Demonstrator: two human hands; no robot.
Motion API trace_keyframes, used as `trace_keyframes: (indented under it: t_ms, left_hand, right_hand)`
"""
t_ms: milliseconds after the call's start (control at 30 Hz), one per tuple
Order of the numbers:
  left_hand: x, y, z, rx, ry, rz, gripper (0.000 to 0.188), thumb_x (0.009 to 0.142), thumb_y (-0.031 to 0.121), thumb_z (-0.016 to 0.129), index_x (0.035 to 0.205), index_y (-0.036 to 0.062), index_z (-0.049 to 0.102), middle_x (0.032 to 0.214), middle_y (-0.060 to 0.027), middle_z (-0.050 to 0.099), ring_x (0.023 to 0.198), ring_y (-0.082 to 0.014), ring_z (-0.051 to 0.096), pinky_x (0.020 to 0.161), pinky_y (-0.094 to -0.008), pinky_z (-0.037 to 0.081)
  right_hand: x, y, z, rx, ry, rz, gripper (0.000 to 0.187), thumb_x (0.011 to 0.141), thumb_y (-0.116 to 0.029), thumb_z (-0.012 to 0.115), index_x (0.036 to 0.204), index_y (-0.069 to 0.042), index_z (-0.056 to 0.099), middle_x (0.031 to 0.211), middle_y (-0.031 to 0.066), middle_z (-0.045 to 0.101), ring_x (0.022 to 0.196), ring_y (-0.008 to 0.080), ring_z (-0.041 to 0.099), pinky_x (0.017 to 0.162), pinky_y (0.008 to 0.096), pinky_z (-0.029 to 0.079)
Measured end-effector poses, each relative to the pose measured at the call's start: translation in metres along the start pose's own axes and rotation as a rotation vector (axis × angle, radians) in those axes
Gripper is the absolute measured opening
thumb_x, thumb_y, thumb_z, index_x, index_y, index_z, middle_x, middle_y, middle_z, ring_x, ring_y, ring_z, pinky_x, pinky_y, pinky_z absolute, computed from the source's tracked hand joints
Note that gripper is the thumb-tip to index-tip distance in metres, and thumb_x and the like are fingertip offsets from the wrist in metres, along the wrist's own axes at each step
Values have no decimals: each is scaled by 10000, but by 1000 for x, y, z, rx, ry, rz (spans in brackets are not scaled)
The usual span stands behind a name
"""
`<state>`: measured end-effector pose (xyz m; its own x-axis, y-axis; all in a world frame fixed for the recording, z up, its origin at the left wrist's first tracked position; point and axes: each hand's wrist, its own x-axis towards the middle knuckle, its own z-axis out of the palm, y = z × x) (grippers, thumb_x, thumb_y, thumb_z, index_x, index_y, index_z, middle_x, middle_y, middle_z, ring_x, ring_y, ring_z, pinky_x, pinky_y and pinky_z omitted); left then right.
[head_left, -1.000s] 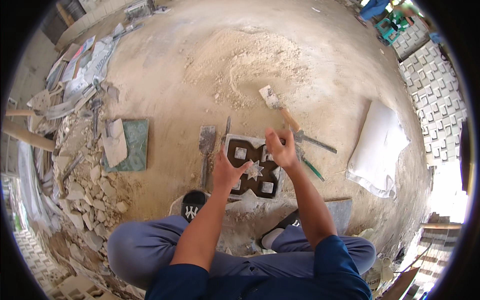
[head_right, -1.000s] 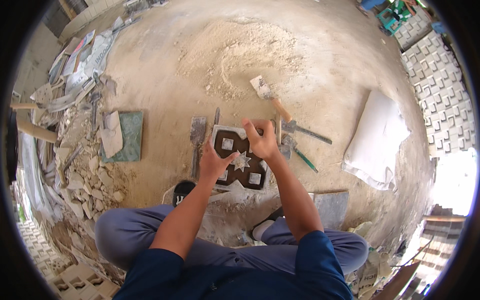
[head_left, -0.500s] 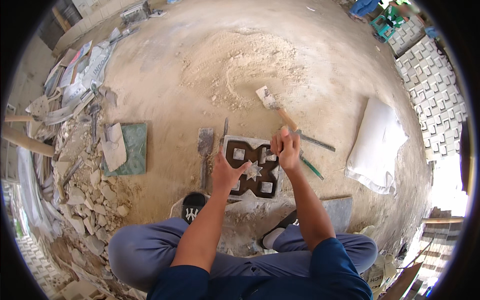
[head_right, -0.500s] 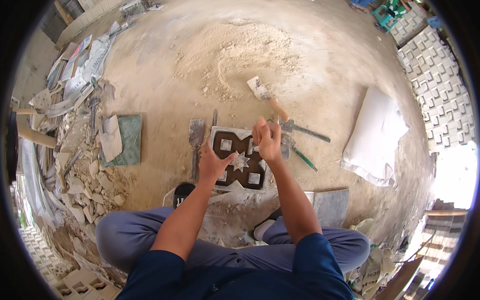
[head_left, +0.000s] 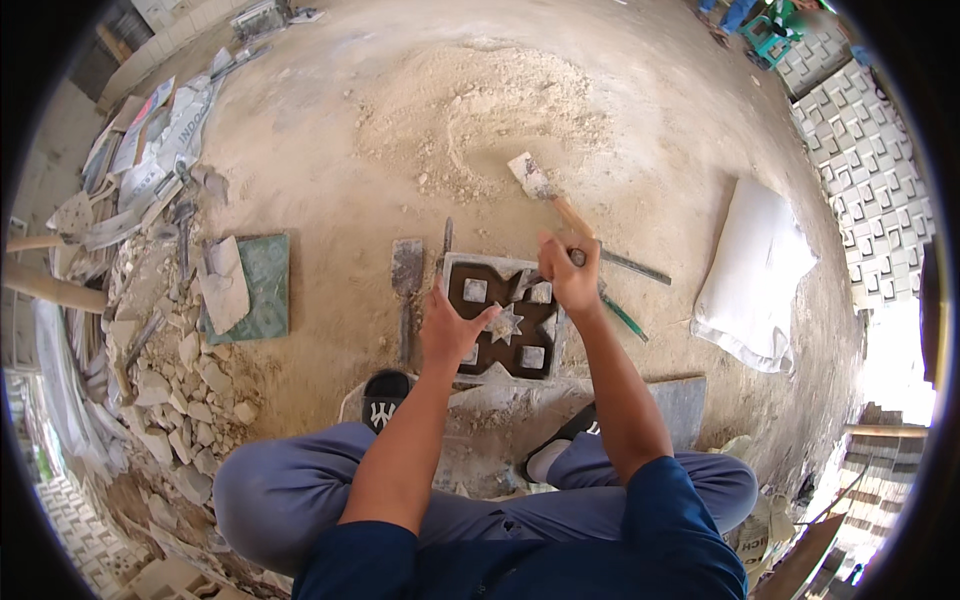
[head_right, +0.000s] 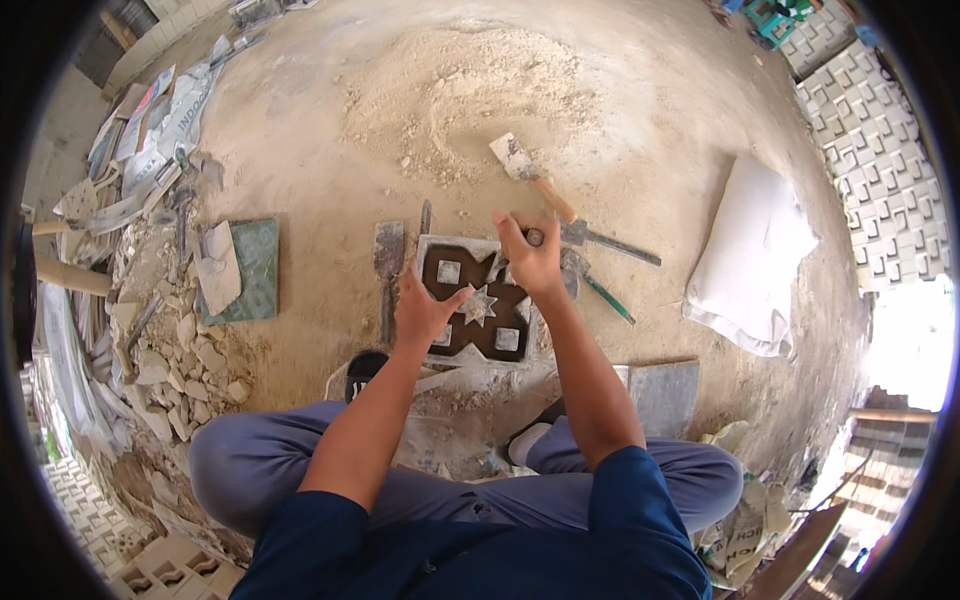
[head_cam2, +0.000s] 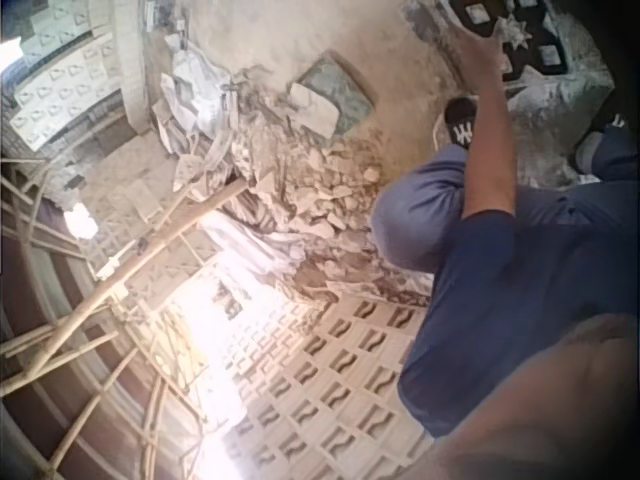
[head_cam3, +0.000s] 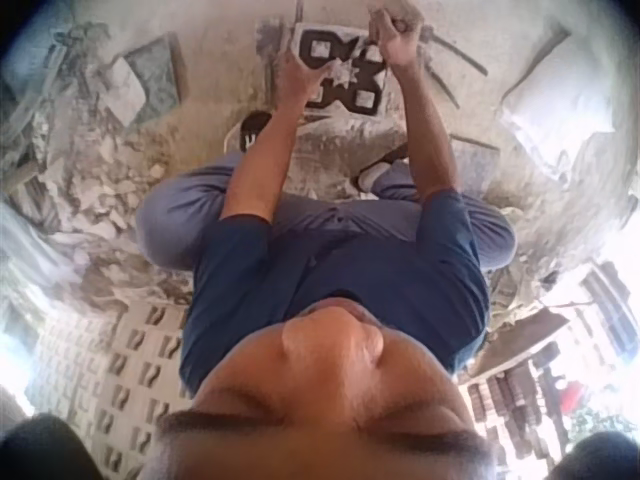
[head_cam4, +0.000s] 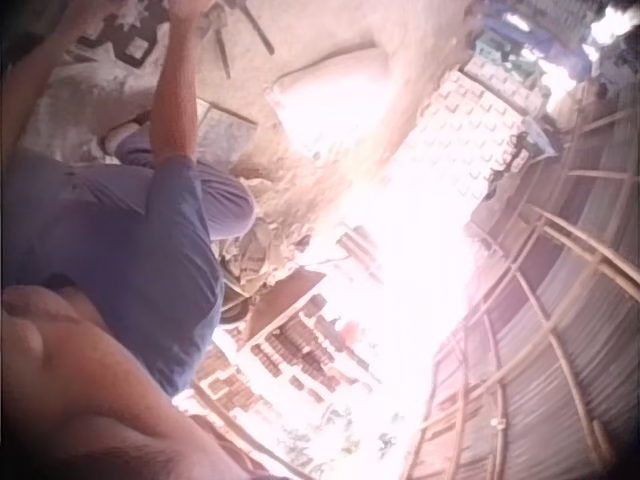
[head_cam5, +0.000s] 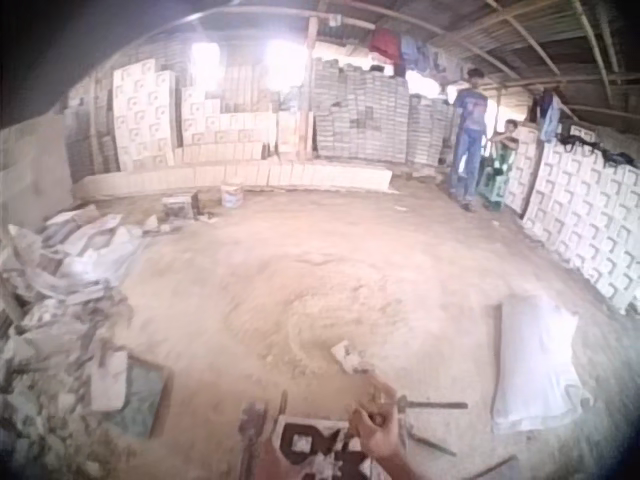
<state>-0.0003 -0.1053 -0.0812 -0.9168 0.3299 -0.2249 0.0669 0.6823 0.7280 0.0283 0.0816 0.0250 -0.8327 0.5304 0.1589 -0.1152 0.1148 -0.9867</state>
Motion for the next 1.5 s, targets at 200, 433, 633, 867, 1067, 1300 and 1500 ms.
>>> trace_keyframes:
  t_ms: [200, 433, 633, 867, 1067, 1300, 1500]
  left_hand:
    - [-2, 5, 6, 21, 45, 34, 1214, 667, 689, 796, 1533, 37, 248, 1407, -249, 454, 1254, -423, 537, 965, -520, 517]
    - [9, 0, -3, 6, 57, 14, 1210, 672, 677, 802, 1525, 20, 251, 1436, -261, 434, 1273, -428, 519, 995, -515, 494]
    - [8, 4, -6, -15, 26, -13, 1217, 673, 669, 810, 1525, 6, 247, 1459, -275, 413, 1304, -431, 495, 1031, -505, 468]
    - [12, 5, -6, 2, 44, -4, 1210, 677, 669, 806, 1523, 6, 250, 1457, -261, 420, 1279, -431, 518, 1005, -501, 490]
    - [5, 1, -3, 35, 35, -14, 1201, 678, 674, 801, 1528, 24, 255, 1445, -256, 434, 1270, -426, 527, 993, -509, 498]
    - [4, 3, -8, -12, 6, -13, 1206, 677, 684, 798, 1521, 12, 260, 1475, -250, 405, 1322, -418, 481, 1028, -510, 468]
    - [6, -6, -5, 68, 100, 33, 1185, 683, 673, 795, 1523, 27, 265, 1403, -240, 470, 1226, -414, 561, 946, -503, 527]
  right_hand:
    - [-7, 13, 4, 73, 112, -188, 431, 1000, -201, 606, 614, -28, 524, 523, -37, 438, 478, 47, 344, 446, 269, 236]
    - [-13, -5, 12, -130, 111, -222, 453, 1013, -224, 603, 641, 12, 498, 544, -49, 391, 546, 38, 320, 472, 284, 237]
    - [-22, -11, -3, 106, -46, 8, 438, 992, -186, 634, 621, -1, 495, 568, -64, 421, 548, 43, 346, 481, 284, 237]
    - [-12, 4, 7, -83, -44, -208, 355, 1007, -99, 568, 667, -36, 485, 562, -16, 453, 499, 49, 369, 448, 261, 251]
    - [-19, 12, -9, 58, -95, -193, 170, 965, -134, 661, 880, -5, 590, 610, -9, 521, 536, 67, 440, 498, 254, 347]
    - [-17, -10, -9, 200, -53, -205, 309, 979, -133, 640, 708, 3, 582, 531, -42, 424, 490, 55, 375, 449, 251, 253]
    - [-9, -11, 5, 14, -82, -101, 402, 1002, -156, 607, 635, -21, 515, 526, -40, 416, 487, 50, 350, 447, 261, 245]
